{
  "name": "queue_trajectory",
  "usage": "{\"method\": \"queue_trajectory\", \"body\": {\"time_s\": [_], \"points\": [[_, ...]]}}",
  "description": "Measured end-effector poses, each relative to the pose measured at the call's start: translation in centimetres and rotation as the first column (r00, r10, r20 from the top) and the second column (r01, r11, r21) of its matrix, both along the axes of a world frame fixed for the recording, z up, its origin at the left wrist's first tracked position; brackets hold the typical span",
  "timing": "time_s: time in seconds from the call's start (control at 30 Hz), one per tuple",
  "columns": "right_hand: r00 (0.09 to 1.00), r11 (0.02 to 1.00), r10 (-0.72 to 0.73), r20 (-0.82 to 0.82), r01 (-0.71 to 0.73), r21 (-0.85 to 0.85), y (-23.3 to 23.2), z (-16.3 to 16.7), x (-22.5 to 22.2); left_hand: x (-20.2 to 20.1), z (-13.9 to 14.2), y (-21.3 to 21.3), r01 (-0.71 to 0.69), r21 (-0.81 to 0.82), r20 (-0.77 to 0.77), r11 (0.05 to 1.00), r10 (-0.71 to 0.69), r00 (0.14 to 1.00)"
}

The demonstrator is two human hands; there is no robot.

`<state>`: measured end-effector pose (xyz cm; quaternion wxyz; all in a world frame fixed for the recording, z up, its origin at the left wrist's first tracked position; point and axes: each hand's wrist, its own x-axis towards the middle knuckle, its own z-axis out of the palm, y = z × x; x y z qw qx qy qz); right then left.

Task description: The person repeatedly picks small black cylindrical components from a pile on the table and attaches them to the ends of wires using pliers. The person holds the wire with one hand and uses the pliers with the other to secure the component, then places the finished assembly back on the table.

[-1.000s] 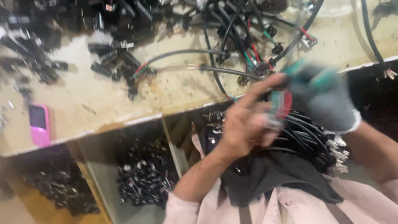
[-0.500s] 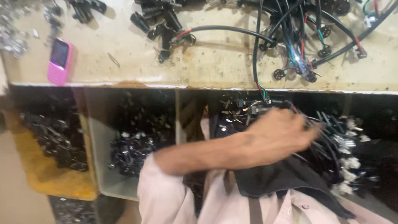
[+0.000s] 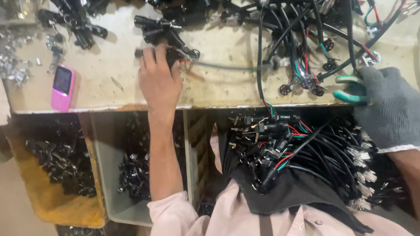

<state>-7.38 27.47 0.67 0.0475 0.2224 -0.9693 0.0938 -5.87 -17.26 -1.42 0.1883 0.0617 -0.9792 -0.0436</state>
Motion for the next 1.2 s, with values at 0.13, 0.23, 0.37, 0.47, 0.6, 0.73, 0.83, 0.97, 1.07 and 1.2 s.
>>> {"method": "queue_trajectory", "body": {"time_s": [0.13,0.23,0.37,0.47,0.6,0.73,0.83,0.97,1.07,1.2], "points": [[0.993,0.988,0.106,0.051,-0.111,0.108,0.5,0.2,-2.3,1.1,-1.6,-1.6,0.038,0.537,-0.082,0.843,0.008,0.997],[0.981,0.984,0.027,0.194,0.008,-0.178,-0.3,2.1,-4.5,1.8,1.3,1.8,0.251,0.926,-0.301,0.283,0.149,0.942],[0.666,0.641,-0.189,0.722,0.640,-0.423,-2.6,4.8,-2.1,3.9,4.2,10.5,0.140,0.987,-0.147,-0.075,-0.102,0.984],[0.860,0.627,0.125,0.494,0.317,-0.711,-4.3,5.0,1.5,5.5,4.0,14.3,0.248,0.967,-0.247,-0.065,-0.498,0.831],[0.856,0.800,0.516,0.034,-0.467,-0.376,-5.1,4.4,1.8,6.0,3.4,16.3,0.059,0.998,-0.050,-0.007,-0.625,0.779],[0.836,0.775,0.446,0.321,-0.181,-0.605,-6.3,4.1,1.1,5.6,4.2,17.5,0.048,0.991,0.037,0.122,-0.612,0.790],[0.814,0.508,0.221,0.538,0.375,-0.776,-7.1,4.0,2.4,6.0,4.3,18.2,0.168,0.959,-0.012,0.230,-0.557,0.831],[0.778,-0.182,0.384,0.497,0.592,-0.785,-7.1,4.0,3.9,7.2,3.0,18.0,0.205,0.974,-0.118,0.094,-0.564,0.817],[0.747,-0.433,0.574,0.336,0.625,-0.650,-8.2,4.1,3.8,7.8,2.3,18.0,0.288,0.950,-0.165,0.121,-0.587,0.792],[0.671,-0.449,0.679,0.300,0.702,-0.553,-10.4,5.2,2.1,7.4,3.4,18.8,0.114,0.992,-0.061,0.056,-0.576,0.815]]}}
